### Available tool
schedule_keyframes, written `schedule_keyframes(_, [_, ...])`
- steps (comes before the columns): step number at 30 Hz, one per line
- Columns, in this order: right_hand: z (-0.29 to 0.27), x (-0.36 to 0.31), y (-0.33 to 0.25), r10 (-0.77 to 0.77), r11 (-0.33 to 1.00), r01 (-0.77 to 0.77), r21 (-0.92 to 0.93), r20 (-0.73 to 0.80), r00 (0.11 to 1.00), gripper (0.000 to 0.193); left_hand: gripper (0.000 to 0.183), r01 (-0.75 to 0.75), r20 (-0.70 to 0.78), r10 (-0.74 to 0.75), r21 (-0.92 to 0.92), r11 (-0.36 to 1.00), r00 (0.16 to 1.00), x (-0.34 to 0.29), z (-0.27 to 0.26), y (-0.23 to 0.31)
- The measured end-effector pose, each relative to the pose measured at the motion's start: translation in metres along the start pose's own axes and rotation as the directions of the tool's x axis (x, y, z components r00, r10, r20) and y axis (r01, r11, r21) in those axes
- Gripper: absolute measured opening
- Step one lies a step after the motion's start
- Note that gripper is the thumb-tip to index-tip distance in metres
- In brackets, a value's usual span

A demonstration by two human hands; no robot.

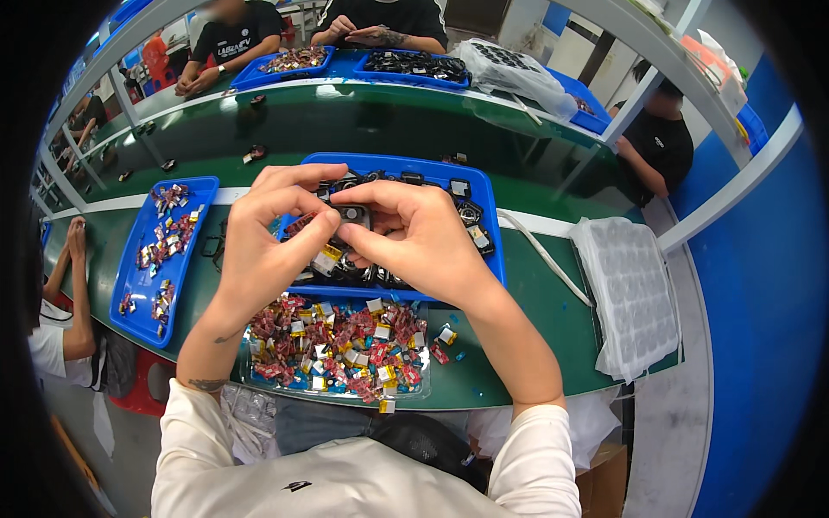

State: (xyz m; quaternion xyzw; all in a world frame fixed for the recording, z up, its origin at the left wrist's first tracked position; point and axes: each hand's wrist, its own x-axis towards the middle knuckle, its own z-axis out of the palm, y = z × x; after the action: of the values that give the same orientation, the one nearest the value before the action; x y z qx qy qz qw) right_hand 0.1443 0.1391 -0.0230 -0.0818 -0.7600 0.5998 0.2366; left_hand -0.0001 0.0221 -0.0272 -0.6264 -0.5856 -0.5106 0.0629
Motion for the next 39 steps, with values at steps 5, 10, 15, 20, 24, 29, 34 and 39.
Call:
schedule_keyframes(5, [0.001, -0.002, -0.005, 0.023, 1.0, -0.023, -0.005, -0.005, 1.0, 0.028, 0.008, 0.066, -0.055, -0.072, -0.093, 0.993, 0.996, 0.0, 0.004, 0.0])
schedule_keyframes(10, [0.004, -0.003, -0.003, -0.021, 1.0, 0.022, 0.019, -0.022, 1.0, 0.027, 0.004, 0.034, -0.032, -0.034, -0.025, 0.999, 0.999, -0.001, 0.001, 0.002])
schedule_keyframes(15, [0.005, -0.002, 0.0, -0.066, 0.996, 0.068, 0.049, -0.055, 0.996, 0.025, 0.004, 0.02, -0.056, -0.02, -0.009, 1.0, 0.998, -0.001, 0.003, 0.003])
schedule_keyframes(20, [0.008, -0.002, 0.002, -0.133, 0.991, 0.126, -0.055, -0.155, 0.979, 0.023, 0.006, -0.013, -0.101, 0.021, 0.073, 0.997, 0.995, -0.003, 0.004, 0.005])
schedule_keyframes(24, [0.002, 0.003, 0.013, -0.285, 0.944, 0.242, -0.222, -0.186, 0.94, 0.022, 0.009, -0.044, -0.098, 0.049, 0.049, 0.998, 0.994, -0.001, 0.006, 0.005])
schedule_keyframes(29, [0.0, 0.004, 0.01, -0.242, 0.97, 0.228, -0.085, -0.283, 0.928, 0.019, 0.007, -0.034, -0.104, 0.037, 0.03, 0.999, 0.994, 0.001, 0.0, 0.007])
schedule_keyframes(34, [0.0, 0.003, 0.001, -0.204, 0.978, 0.21, -0.018, -0.324, 0.924, 0.015, 0.01, 0.226, 0.082, -0.217, -0.122, 0.966, 0.973, 0.001, -0.005, 0.015])
schedule_keyframes(39, [0.006, 0.0, 0.001, -0.207, 0.978, 0.184, -0.097, -0.388, 0.898, 0.012, 0.012, 0.38, 0.232, -0.313, -0.358, 0.853, 0.921, -0.001, -0.004, 0.008])
